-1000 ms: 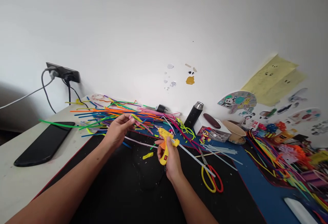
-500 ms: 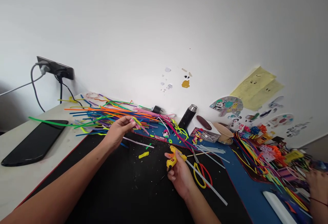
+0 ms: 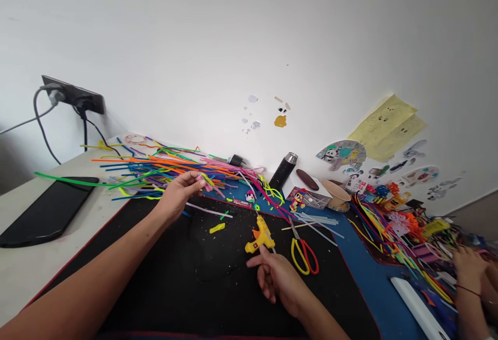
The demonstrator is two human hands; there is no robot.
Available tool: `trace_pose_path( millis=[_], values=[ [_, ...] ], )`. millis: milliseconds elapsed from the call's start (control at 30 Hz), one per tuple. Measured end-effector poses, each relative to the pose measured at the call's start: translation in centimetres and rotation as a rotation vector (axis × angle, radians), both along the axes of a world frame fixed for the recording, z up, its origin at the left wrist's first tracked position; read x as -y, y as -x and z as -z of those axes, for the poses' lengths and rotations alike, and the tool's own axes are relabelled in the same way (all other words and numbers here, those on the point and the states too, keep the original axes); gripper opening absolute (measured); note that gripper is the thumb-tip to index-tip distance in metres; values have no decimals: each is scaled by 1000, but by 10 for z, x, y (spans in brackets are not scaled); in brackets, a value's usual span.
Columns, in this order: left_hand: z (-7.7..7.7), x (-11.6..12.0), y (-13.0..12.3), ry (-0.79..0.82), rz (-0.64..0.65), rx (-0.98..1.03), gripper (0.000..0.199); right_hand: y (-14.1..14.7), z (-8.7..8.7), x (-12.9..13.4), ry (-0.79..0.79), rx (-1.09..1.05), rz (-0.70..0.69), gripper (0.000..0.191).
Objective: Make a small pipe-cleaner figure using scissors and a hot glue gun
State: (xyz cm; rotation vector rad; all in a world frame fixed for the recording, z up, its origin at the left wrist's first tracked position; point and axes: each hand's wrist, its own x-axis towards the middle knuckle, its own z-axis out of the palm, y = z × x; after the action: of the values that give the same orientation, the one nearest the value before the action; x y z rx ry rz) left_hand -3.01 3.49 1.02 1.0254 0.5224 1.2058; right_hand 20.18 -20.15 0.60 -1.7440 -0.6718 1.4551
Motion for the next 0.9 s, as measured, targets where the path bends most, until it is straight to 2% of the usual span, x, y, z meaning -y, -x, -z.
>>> trace_pose_path(
  millis=[100, 167, 267, 367, 433, 533, 633, 733, 833, 900],
  values=[
    [1, 1, -2, -21, 6, -22, 34, 6, 0, 8, -56, 187, -121, 57],
    [3, 1, -3, -37, 10, -23, 32, 13, -4, 2, -140, 294, -171, 51],
    [5, 2, -4, -44, 28, -23, 28, 28, -14, -22, -240, 444, -266, 35],
    [6, 2, -4, -49, 48, -45, 27, 43, -23, -56, -388, 797, -400, 18],
    [7, 2, -4, -59, 57, -61, 27, 52, -26, -77, -445, 1022, -482, 21],
    [8, 2, -4, -54, 52, -66, 30, 60, -24, -98, -446, 1189, -596, 28],
    [8, 2, -5, -40, 47, -64, 32, 63, -17, -107, -426, 1274, -716, 23],
    [8, 2, -5, -46, 53, -64, 31, 63, -11, -109, -422, 1299, -755, 18],
    [7, 3, -5, -61, 63, -69, 29, 60, -8, -108, -466, 1224, -718, 15],
    [7, 3, -5, -60, 71, -70, 28, 59, -8, -109, -512, 1108, -628, 13]
  ],
)
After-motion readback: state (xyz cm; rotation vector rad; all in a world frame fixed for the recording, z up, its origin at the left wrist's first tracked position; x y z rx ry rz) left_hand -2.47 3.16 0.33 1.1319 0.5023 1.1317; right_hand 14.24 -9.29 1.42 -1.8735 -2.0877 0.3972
